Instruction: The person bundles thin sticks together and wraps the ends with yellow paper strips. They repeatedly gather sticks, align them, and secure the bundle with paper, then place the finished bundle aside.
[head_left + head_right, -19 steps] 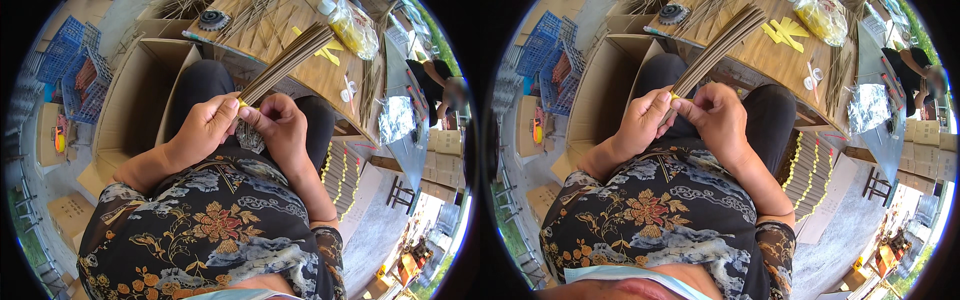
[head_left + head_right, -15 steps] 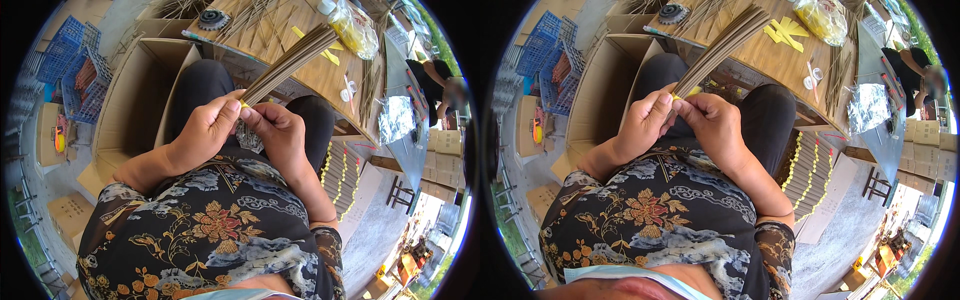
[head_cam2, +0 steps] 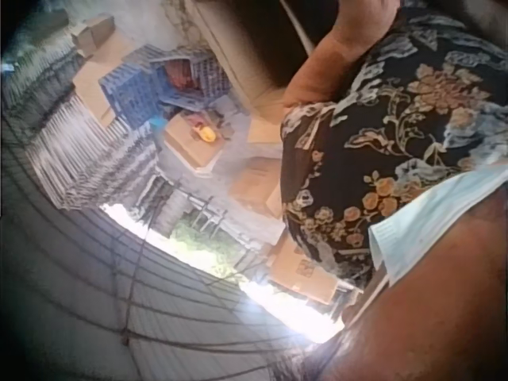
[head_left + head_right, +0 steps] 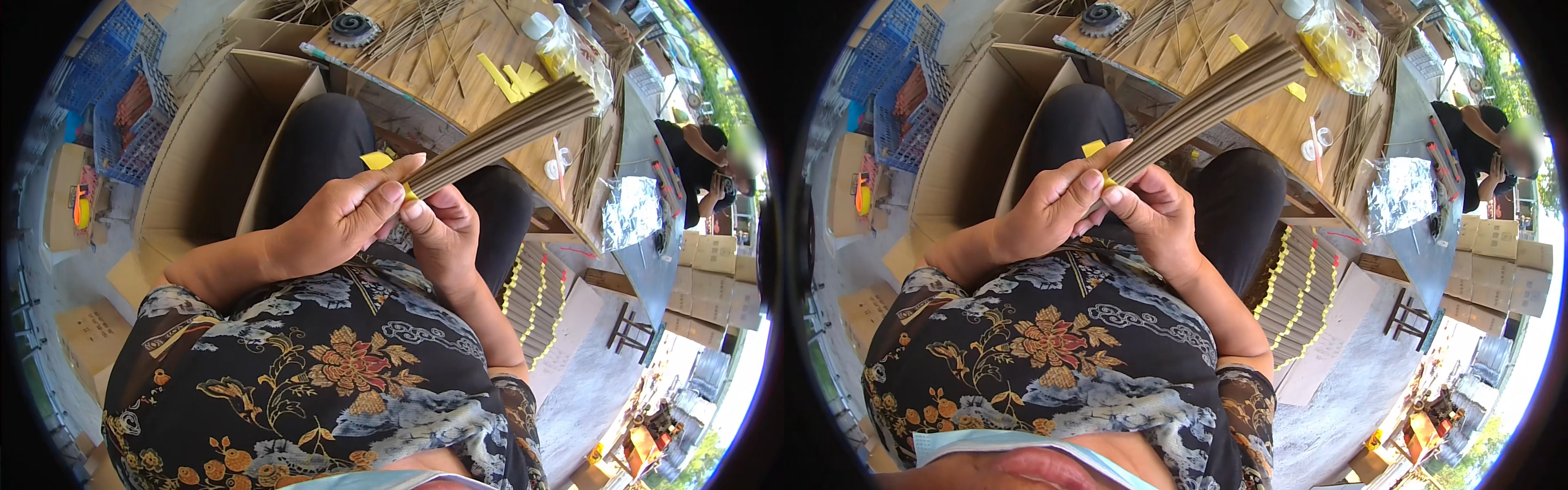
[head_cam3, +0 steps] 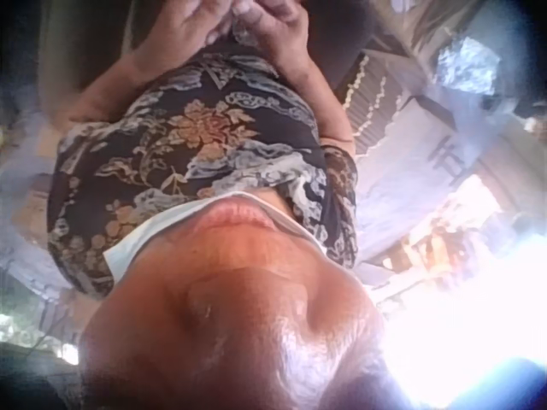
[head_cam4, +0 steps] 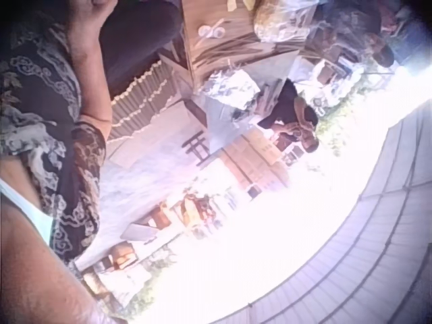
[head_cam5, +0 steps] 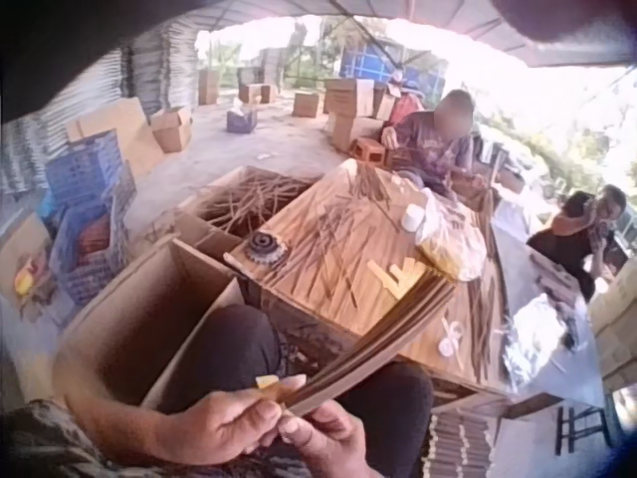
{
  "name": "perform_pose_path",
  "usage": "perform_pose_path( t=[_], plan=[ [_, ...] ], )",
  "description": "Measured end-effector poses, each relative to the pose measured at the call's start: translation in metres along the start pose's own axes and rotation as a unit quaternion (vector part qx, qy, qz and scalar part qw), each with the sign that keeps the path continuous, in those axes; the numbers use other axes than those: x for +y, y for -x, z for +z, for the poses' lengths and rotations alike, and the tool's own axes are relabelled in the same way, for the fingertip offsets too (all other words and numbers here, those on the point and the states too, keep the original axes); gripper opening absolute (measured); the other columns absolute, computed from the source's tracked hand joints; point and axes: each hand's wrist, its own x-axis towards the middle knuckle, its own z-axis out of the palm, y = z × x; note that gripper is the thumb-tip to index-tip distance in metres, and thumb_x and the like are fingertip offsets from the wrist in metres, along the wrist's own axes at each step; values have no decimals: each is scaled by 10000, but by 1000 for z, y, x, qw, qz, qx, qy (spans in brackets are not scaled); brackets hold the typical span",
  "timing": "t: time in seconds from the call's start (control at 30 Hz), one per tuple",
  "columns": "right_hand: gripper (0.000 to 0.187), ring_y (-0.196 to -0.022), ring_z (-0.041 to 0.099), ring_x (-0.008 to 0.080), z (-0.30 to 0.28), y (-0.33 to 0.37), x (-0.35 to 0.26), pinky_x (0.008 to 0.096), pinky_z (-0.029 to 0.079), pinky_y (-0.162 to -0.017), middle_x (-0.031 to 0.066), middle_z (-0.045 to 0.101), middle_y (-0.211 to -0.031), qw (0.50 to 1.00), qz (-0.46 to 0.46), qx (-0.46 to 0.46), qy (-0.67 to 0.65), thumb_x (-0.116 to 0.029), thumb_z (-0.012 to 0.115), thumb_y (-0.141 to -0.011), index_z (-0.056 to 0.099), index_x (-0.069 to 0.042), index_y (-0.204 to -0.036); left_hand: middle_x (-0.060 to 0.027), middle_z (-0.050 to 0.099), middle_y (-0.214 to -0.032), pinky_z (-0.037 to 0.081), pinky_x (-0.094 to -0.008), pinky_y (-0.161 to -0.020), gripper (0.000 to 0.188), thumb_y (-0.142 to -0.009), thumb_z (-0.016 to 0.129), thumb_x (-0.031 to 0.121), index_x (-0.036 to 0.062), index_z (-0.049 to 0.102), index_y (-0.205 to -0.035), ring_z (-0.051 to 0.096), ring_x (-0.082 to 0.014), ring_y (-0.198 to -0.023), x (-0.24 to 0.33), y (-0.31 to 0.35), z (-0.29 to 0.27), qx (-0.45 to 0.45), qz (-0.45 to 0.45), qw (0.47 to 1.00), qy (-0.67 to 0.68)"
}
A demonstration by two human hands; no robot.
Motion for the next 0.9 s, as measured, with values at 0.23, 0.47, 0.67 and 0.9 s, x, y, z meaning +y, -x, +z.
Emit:
perform_pose_path(
  t=[0.23,0.47,0.67,0.9],
  plan=[
    [287,-677,609,236,4,6,0,334,542,-601,154,591,-919,1000,-5,15,-27,-106,605,-810,507,56,-1026,-19,473,-784,359,-160,-471,642,-944,362,258,117,-80,-1387,398,-52,-574,1,2,-1,-42,4,995,90],
    [349,-668,592,210,9,8,-9,295,517,-595,116,576,-861,999,29,33,-16,-155,668,-764,520,46,-1008,-44,495,-764,376,-169,-456,743,-917,427,311,87,-115,-1373,443,-70,-557,-1,-1,-7,-80,-77,977,181],
    [210,-711,630,260,-5,2,-7,336,556,-633,145,564,-896,985,-117,-65,105,-23,591,-803,524,71,-979,-28,485,-649,360,-149,-440,701,-893,467,368,19,50,-1335,416,-48,-470,-3,-4,-7,-93,-133,960,228],
    [192,-711,624,241,-5,2,-16,323,550,-614,144,568,-903,984,-101,-66,130,-14,604,-790,545,76,-949,-4,496,-618,324,-144,-419,331,-910,447,348,32,547,-916,396,-28,-449,-1,-3,-8,-113,-167,952,232]
  ],
)
